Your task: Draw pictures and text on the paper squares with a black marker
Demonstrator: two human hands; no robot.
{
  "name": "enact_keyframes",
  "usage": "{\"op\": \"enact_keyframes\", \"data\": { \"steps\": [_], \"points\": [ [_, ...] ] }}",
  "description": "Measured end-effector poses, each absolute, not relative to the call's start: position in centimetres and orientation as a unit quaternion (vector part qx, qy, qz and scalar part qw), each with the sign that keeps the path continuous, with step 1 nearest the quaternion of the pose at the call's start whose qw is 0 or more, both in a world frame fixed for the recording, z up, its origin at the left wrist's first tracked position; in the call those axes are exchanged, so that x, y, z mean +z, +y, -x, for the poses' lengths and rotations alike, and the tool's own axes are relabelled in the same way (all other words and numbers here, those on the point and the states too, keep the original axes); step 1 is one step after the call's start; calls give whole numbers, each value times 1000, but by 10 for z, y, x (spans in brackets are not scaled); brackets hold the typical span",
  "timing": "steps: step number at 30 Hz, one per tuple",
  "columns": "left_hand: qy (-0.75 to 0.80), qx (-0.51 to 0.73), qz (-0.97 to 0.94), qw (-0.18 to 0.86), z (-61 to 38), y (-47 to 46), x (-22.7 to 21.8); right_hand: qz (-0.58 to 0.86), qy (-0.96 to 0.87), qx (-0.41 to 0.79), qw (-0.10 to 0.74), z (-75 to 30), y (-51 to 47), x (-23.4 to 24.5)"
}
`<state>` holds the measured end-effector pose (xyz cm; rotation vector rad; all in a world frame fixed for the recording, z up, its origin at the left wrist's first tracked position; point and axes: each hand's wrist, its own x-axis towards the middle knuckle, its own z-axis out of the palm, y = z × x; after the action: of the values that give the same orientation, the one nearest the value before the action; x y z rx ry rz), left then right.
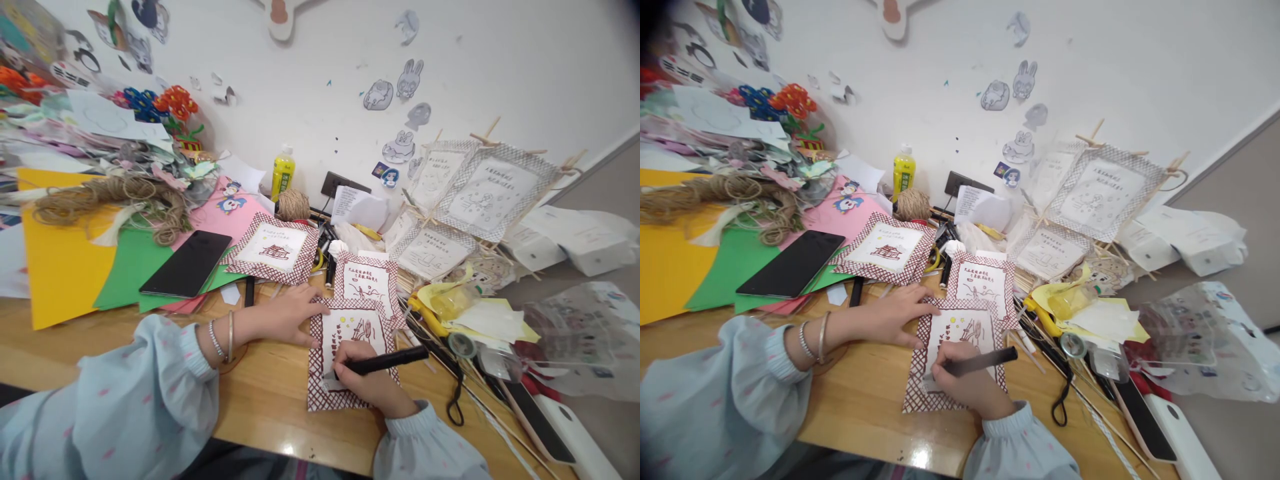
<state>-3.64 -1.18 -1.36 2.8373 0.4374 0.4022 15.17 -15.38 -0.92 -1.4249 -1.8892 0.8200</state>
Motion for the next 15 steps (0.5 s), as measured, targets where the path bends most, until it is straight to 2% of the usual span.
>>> {"op": "enact_keyframes", "data": {
  "steps": [15],
  "points": [
    [154, 132, -973, 112, 35, -13, -10, 543, -701, 329, 324, -154, -153, -13]
  ]
}}
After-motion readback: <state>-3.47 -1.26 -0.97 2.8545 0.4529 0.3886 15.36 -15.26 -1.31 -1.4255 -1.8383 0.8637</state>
